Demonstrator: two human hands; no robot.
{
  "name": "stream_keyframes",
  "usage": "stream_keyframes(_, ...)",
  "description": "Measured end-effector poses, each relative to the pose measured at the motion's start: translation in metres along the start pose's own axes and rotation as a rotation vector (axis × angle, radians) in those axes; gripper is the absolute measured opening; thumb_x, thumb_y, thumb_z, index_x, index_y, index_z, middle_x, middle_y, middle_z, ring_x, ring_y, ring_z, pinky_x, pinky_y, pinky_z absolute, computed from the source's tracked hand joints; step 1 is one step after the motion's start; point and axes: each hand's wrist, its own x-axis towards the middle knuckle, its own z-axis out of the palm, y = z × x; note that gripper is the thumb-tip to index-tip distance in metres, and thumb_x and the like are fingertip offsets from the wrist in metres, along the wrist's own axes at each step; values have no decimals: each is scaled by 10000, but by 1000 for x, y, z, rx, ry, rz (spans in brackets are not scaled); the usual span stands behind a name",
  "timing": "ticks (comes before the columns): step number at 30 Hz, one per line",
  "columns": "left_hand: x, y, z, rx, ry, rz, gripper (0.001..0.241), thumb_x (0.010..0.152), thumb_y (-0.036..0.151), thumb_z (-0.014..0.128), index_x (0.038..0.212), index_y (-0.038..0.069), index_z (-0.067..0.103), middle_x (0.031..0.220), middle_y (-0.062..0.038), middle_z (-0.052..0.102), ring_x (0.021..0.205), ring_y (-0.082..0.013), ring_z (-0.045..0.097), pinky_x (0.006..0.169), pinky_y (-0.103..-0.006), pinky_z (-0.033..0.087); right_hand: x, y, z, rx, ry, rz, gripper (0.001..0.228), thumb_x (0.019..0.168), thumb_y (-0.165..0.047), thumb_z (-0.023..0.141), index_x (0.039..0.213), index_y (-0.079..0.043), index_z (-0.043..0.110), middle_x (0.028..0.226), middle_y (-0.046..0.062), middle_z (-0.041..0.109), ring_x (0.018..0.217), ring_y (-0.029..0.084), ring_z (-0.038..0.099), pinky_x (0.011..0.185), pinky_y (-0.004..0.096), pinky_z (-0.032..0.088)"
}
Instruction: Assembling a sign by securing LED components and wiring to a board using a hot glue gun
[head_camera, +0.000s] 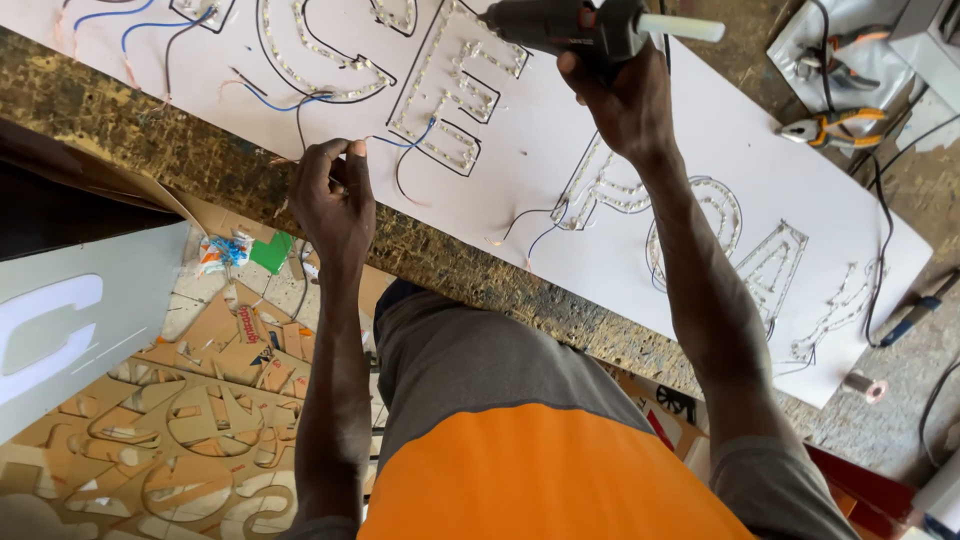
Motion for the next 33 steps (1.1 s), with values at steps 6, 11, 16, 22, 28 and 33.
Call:
stream_keyframes(6, 1, 4, -1, -3, -8, -15, 129, 1198, 123, 717, 1108, 35, 744, 945, -85, 694, 807, -214, 619, 637, -368, 464, 9, 37, 16, -284, 48, 41, 731, 1105, -823, 659, 1182, -96, 665, 768, 58, 659, 627, 278, 598, 558, 486, 464)
stream_keyframes(11, 2, -1, 1, -16, -2, 7, 129, 1195, 128, 724, 1113, 29, 741, 965, -97, 710, 799, -218, 636, 635, -371, 484, 8, 26, 11, -234, 25, -8, 648, 1110, -749, 663, 1334, -144, 729, 904, 61, 757, 717, 294, 663, 614, 475, 500)
stream_keyframes(16, 0, 0, 0, -12, 3, 2, 126, 1191, 117, 726, 1107, 24, 736, 952, -100, 700, 792, -229, 626, 639, -385, 483, 5, 14, 9, -235, -41, -57, 538, 1168, -634, 664, 1383, -178, 852, 742, 42, 587, 626, 253, 479, 555, 447, 423)
stream_keyframes(22, -5, -9, 3, -3, 19, -29, 130, 1206, 110, 662, 1107, 45, 715, 1001, -108, 734, 860, -259, 646, 611, -395, 446, 2, -12, 5, 181, -236, -73, 363, 1182, -244, 842, 1345, -27, 600, 1169, 71, 720, 950, 183, 588, 777, 352, 494)
stream_keyframes(28, -7, -15, 2, 15, 23, -48, 286, 1255, 215, 535, 1100, 57, 716, 963, -97, 735, 805, -248, 616, 660, -398, 424, -4, 6, 19, -112, -155, -125, 479, 1165, -491, 830, 1353, -54, 771, 951, 65, 742, 831, 200, 619, 695, 439, 510)
stream_keyframes(33, -2, -7, 3, 10, 39, -46, 356, 1251, 243, 580, 929, 94, 587, 807, -51, 533, 767, -204, 424, 638, -385, 337, 2, 16, 29, -171, -180, -185, 534, 1183, -538, 786, 1284, -14, 763, 840, 97, 754, 665, 236, 653, 565, 426, 520)
